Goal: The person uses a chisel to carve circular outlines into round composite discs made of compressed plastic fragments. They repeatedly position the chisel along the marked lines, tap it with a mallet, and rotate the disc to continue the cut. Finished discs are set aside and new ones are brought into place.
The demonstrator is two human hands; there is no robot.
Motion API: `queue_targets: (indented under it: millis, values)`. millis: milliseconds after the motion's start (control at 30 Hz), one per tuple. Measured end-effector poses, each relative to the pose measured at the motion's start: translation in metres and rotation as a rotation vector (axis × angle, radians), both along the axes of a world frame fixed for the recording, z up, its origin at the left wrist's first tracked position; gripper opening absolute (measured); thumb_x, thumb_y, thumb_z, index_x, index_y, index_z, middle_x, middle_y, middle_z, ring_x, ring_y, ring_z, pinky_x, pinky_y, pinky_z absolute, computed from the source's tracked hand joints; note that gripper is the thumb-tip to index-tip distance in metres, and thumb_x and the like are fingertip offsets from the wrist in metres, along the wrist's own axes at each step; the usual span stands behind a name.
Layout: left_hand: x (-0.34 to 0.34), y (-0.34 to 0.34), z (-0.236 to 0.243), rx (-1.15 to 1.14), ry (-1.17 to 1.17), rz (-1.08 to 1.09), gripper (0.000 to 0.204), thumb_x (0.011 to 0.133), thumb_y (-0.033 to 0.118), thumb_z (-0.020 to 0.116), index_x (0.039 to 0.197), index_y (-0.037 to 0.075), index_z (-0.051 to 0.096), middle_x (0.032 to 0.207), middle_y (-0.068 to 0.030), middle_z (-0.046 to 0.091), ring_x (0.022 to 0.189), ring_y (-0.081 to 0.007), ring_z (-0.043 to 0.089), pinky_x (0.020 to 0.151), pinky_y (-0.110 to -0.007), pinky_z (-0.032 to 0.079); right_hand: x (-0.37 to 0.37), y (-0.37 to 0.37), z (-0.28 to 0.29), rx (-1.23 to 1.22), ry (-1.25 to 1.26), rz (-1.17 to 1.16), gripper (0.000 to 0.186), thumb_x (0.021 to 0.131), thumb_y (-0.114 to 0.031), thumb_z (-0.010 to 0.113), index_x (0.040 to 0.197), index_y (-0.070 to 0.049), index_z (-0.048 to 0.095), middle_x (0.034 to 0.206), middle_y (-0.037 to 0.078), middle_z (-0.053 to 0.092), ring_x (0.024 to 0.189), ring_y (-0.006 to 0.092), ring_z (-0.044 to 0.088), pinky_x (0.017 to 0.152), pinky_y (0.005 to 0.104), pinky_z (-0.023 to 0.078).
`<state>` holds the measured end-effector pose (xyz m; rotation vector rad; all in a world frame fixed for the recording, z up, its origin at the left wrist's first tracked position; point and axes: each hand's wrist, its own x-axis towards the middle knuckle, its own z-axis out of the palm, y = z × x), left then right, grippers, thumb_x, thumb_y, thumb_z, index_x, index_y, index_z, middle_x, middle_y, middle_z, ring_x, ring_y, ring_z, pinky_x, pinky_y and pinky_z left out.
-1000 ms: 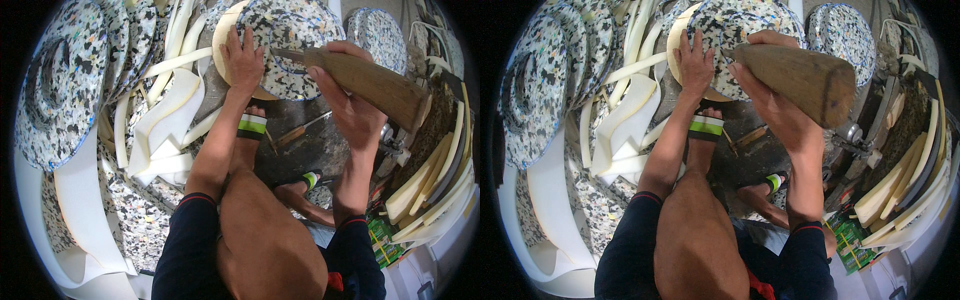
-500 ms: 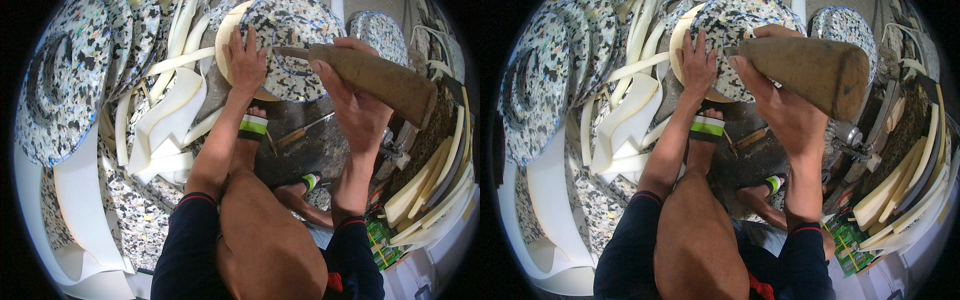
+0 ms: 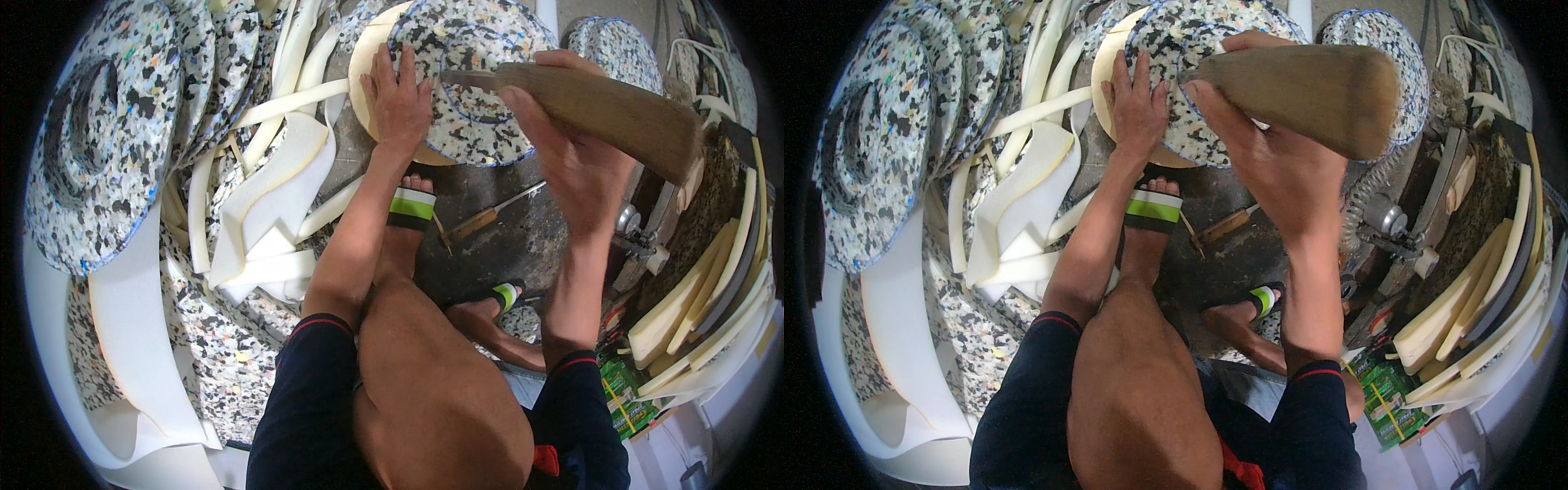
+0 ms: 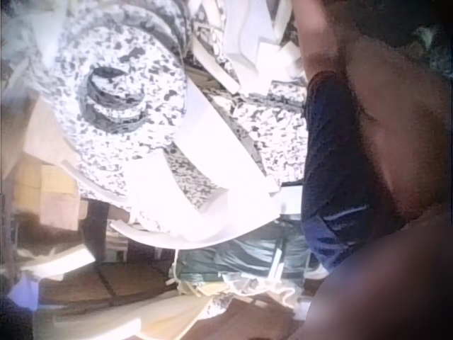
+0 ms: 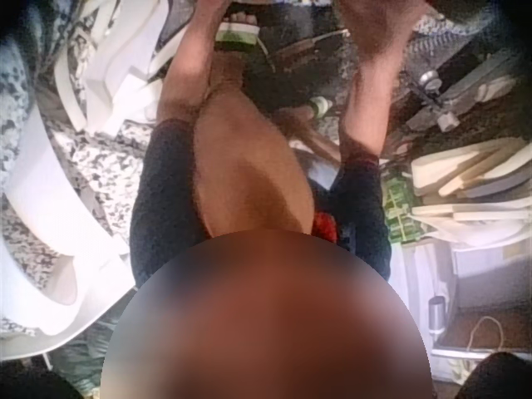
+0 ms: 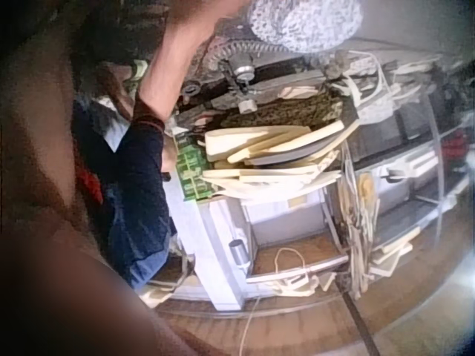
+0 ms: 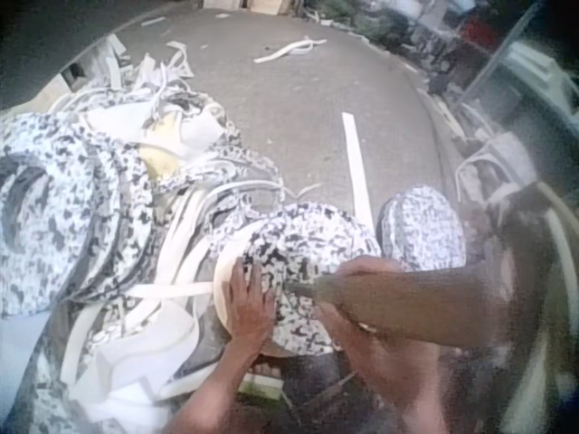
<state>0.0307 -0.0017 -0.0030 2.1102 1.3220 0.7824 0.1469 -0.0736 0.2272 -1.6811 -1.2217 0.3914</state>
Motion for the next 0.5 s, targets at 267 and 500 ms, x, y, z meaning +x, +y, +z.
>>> queue_targets:
  millis: [267,500]
  values:
    - [0.001,0.001,0.002,-0.006,0.02,-0.002,0.063,0.098,0.029,0.062,0.154,0.009,0.042,0.16,-0.0259,0.028,0.145,-0.0453,0.035,0.118,-0.065,0.022,0.003,0.003,-0.007,-0.095,-0.11,0.039,0.033,0.087,-0.001,0.08,0.117,0.001,0.067,0.105,0.007,0.072,0.092,0.0107,0.068,0.08,0.0258,0.057]
    - [0.001,0.001,0.001,-0.013,0.027,-0.001,0.062,0.098,0.031,0.063,0.153,0.009,0.043,0.16,-0.0261,0.028,0.145,-0.0451,0.035,0.118,-0.065,0.023,0.001,0.011,-0.011,-0.015,0.029,0.027,0.036,0.087,0.004,0.079,0.12,0.004,0.066,0.106,0.01,0.072,0.095,0.0117,0.069,0.081,0.0246,0.06]
